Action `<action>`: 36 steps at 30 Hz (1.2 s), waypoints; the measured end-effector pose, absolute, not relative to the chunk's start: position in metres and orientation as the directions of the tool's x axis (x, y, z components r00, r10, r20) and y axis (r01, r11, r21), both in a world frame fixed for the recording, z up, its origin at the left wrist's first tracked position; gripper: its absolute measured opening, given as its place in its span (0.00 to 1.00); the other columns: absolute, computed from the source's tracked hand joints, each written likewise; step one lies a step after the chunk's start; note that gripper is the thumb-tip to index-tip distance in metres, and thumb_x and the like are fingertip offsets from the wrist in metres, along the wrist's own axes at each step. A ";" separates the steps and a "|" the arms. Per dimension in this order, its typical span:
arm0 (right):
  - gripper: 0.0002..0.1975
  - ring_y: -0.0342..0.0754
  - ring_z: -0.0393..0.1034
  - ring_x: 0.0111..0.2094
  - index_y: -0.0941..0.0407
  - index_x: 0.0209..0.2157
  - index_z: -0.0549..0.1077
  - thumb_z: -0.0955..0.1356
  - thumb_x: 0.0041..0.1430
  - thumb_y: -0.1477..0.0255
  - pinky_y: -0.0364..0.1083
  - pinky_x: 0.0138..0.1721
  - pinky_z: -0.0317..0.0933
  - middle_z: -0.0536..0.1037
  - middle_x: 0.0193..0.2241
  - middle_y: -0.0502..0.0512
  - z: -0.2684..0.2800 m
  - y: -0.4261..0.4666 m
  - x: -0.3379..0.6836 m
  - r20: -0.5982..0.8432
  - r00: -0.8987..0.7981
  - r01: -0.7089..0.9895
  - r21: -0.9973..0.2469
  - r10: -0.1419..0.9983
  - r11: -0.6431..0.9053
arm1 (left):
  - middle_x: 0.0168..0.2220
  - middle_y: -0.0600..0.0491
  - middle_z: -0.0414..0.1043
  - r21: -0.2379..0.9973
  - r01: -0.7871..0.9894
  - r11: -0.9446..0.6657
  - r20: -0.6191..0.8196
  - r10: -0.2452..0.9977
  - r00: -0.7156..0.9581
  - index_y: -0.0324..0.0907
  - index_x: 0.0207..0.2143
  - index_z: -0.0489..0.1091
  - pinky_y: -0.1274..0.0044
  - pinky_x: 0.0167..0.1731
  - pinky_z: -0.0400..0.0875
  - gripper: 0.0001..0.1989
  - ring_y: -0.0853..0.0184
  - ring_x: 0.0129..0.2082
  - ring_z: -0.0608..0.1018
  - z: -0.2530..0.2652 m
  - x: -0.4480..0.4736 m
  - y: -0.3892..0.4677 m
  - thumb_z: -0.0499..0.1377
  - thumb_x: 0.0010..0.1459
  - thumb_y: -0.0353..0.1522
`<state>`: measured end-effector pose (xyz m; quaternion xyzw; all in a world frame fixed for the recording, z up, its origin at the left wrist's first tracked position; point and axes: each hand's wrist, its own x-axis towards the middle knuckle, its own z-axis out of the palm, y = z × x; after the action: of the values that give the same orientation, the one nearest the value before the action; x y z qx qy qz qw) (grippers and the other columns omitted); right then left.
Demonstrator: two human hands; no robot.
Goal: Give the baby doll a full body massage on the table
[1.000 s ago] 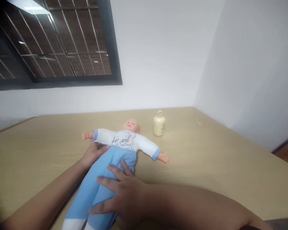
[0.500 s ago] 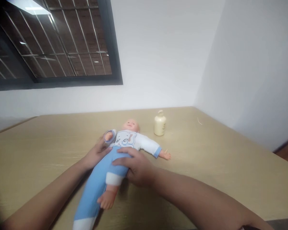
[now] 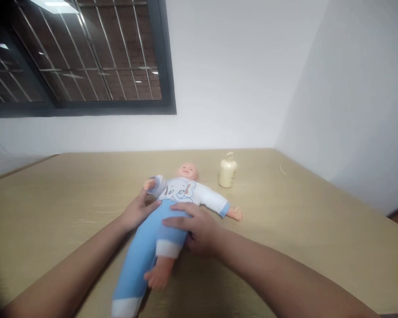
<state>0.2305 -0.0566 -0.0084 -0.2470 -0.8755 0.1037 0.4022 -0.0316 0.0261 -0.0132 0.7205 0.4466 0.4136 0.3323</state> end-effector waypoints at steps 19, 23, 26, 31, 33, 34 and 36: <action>0.26 0.50 0.69 0.28 0.54 0.25 0.72 0.58 0.68 0.53 0.48 0.30 0.58 0.75 0.24 0.56 0.008 -0.048 0.239 0.372 -0.343 0.821 -0.327 0.862 0.468 | 0.41 0.49 0.82 0.760 0.619 -0.199 0.083 0.974 0.212 0.43 0.37 0.80 0.67 0.42 0.70 0.26 0.51 0.42 0.80 -0.002 -0.034 0.019 0.56 0.56 0.54; 0.34 0.50 0.67 0.24 0.55 0.24 0.73 0.55 0.63 0.42 0.48 0.26 0.53 0.75 0.22 0.58 0.003 -0.042 0.241 0.188 -0.250 0.900 -0.315 0.950 0.299 | 0.38 0.50 0.82 0.736 0.640 -0.221 0.156 0.975 0.157 0.44 0.37 0.79 0.67 0.40 0.71 0.24 0.53 0.41 0.80 0.001 -0.030 0.013 0.57 0.56 0.54; 0.37 0.53 0.69 0.26 0.55 0.25 0.73 0.54 0.60 0.38 0.49 0.27 0.55 0.76 0.24 0.61 -0.003 -0.042 0.241 0.125 -0.232 0.908 -0.327 0.965 0.261 | 0.40 0.50 0.81 0.748 0.623 -0.227 0.187 0.974 0.130 0.44 0.45 0.77 0.67 0.43 0.71 0.25 0.54 0.42 0.80 0.001 -0.028 0.012 0.59 0.56 0.52; 0.36 0.56 0.73 0.33 0.56 0.35 0.73 0.54 0.61 0.39 0.50 0.33 0.60 0.79 0.33 0.62 -0.008 -0.042 0.239 0.085 -0.187 0.866 -0.457 0.979 0.205 | 0.43 0.49 0.80 0.820 0.528 -0.223 0.150 0.973 0.177 0.42 0.56 0.71 0.67 0.46 0.72 0.30 0.57 0.44 0.80 -0.004 -0.028 0.012 0.59 0.58 0.50; 0.34 0.56 0.73 0.35 0.56 0.37 0.72 0.55 0.61 0.40 0.51 0.35 0.61 0.79 0.35 0.62 -0.009 -0.042 0.237 0.072 -0.173 0.823 -0.538 0.982 0.185 | 0.42 0.49 0.80 0.837 0.502 -0.219 0.136 0.971 0.196 0.42 0.57 0.69 0.67 0.43 0.72 0.31 0.57 0.42 0.80 -0.004 -0.028 0.011 0.59 0.58 0.51; 0.33 0.56 0.73 0.36 0.56 0.37 0.71 0.56 0.61 0.40 0.51 0.36 0.62 0.79 0.36 0.62 -0.009 -0.042 0.235 0.078 -0.167 0.802 -0.570 0.983 0.182 | 0.41 0.49 0.80 0.846 0.487 -0.217 0.132 0.970 0.203 0.42 0.58 0.68 0.67 0.41 0.73 0.32 0.57 0.40 0.80 -0.004 -0.028 0.011 0.59 0.58 0.51; 0.31 0.56 0.73 0.38 0.57 0.37 0.71 0.58 0.62 0.42 0.52 0.39 0.63 0.78 0.37 0.62 -0.008 -0.044 0.232 0.133 -0.155 0.771 -0.603 0.979 0.204 | 0.40 0.49 0.79 0.864 0.454 -0.217 0.130 0.968 0.215 0.43 0.60 0.66 0.67 0.38 0.74 0.33 0.58 0.38 0.80 -0.002 -0.028 0.009 0.59 0.58 0.51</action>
<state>0.2318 -0.0435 -0.0082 -0.5974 -0.7325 0.2025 0.2561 -0.0280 0.0090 -0.0020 0.6924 0.5134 0.3591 0.3578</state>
